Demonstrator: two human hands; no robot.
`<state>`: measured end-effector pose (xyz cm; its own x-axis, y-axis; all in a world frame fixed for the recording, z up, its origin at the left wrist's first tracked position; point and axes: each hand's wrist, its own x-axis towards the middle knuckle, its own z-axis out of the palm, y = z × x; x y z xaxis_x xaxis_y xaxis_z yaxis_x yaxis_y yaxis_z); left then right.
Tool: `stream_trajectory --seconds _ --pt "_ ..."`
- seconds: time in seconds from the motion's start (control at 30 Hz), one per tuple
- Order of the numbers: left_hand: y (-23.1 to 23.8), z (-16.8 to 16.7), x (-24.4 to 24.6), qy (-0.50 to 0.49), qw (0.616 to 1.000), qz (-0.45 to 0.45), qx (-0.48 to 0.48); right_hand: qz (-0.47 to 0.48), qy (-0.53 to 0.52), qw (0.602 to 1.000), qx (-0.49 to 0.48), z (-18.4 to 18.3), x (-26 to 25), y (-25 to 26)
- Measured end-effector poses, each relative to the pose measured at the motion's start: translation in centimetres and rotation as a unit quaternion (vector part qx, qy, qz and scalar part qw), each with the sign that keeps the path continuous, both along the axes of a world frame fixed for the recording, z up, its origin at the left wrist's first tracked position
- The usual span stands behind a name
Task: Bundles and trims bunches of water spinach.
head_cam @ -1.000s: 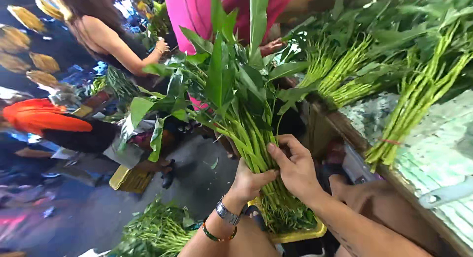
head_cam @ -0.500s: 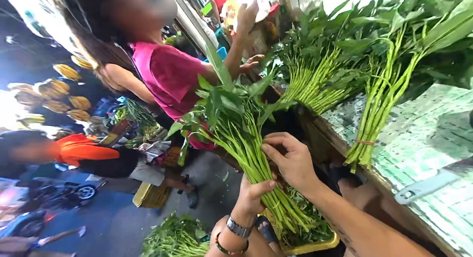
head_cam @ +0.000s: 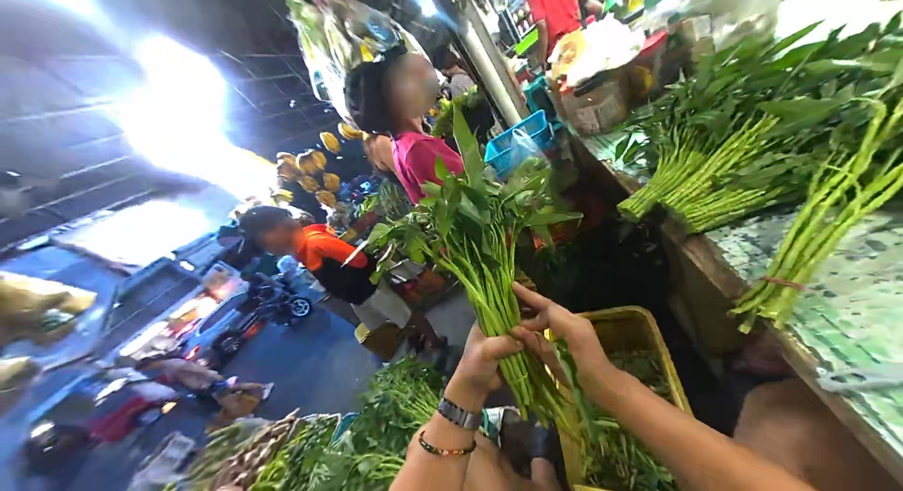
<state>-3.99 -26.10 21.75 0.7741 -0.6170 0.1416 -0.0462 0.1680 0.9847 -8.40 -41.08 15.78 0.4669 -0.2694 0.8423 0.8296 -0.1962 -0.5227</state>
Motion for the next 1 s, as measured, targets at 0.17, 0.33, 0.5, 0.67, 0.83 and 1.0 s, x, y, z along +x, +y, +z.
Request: stream_trajectory --seconds 0.17,0.33,0.5,0.67,0.83,1.0 --pt "3.8 2.5 1.3 -0.167 0.978 -0.012 0.126 -0.108 0.337 0.908 -0.223 -6.3 2.1 -1.7" --pt "5.3 5.8 2.4 -0.272 0.878 0.058 0.389 0.130 0.536 0.650 -0.522 -8.4 -0.7 1.7" --pt "3.1 5.9 5.4 -0.198 0.825 -0.045 0.527 -0.105 -0.015 0.935 -0.339 -2.1 -1.4 3.6" --pt "0.5 1.4 5.9 -0.084 0.723 -0.177 0.662 -0.222 0.083 0.893 -0.382 -6.6 3.2 0.2" --pt "-1.0 -4.1 9.7 -0.039 0.646 -0.322 0.691 -0.142 0.142 0.891 -0.406 -12.9 5.8 -0.1" --pt "-0.4 -7.8 11.1 -0.285 0.574 -0.252 0.725 -0.052 0.347 0.841 -0.411 -15.0 7.8 -0.8"
